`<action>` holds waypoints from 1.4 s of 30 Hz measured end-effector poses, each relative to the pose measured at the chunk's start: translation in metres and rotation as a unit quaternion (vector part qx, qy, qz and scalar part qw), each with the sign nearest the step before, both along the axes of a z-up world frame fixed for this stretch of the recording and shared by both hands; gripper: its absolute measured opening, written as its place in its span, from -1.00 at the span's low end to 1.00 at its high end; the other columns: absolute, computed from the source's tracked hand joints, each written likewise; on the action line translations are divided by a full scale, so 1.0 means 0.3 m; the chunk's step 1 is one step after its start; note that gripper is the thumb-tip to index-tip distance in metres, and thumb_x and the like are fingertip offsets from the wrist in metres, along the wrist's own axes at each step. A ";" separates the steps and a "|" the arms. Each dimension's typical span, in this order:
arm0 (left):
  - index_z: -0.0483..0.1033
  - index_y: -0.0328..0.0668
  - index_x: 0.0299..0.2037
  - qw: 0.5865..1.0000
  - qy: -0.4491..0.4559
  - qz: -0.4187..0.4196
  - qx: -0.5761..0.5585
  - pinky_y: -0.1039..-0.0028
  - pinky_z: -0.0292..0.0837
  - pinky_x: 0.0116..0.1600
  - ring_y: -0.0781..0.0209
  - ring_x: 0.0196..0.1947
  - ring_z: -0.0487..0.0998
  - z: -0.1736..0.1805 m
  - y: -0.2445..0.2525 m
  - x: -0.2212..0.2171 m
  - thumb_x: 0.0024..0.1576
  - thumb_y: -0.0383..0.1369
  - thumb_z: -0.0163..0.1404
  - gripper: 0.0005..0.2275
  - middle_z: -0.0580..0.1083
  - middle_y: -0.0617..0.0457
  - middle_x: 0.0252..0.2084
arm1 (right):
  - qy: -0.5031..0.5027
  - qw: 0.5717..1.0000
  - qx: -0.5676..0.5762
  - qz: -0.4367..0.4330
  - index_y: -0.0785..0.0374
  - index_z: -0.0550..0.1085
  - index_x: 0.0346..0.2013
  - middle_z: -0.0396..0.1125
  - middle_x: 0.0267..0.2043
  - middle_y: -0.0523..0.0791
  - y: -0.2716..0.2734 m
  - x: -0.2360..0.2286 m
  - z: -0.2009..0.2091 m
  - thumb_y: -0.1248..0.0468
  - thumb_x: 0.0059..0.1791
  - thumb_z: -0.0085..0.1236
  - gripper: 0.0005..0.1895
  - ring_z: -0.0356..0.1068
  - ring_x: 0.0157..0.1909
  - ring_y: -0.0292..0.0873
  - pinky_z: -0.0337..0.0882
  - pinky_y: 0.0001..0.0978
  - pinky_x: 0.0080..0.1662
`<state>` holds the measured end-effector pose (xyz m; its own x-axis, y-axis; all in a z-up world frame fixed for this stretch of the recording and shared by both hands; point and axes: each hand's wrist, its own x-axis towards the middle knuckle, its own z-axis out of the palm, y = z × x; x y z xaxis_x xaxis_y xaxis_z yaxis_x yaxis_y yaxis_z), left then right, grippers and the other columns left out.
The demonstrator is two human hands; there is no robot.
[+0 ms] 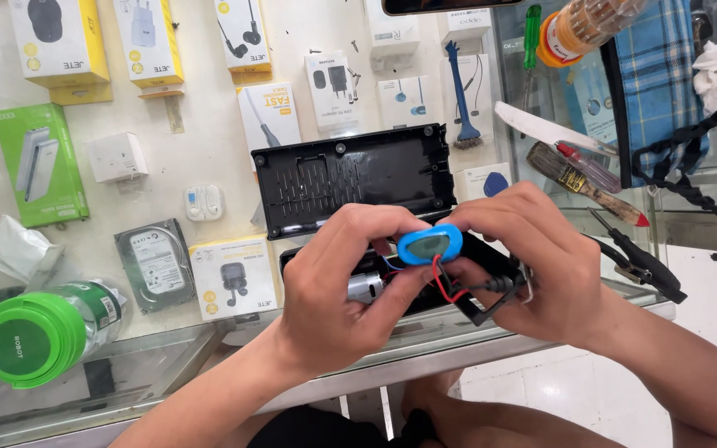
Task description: Repairing an electronic device by manipulating internal components like the battery and wiring
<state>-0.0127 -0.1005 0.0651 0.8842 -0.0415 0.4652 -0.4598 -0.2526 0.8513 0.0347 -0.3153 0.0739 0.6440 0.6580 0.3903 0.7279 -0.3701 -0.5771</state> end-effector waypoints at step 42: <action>0.41 -0.04 0.12 0.844 0.440 -0.040 -0.304 0.53 0.67 -0.25 0.30 -0.22 0.62 -0.025 0.046 0.048 0.11 -0.28 0.15 -0.63 0.57 -0.07 -0.06 | 0.393 0.910 -0.071 -0.110 0.16 0.51 0.15 0.53 0.04 -0.23 0.045 0.086 0.131 0.16 -0.05 0.19 -0.54 0.47 -0.02 -0.32 0.46 -0.50 -0.12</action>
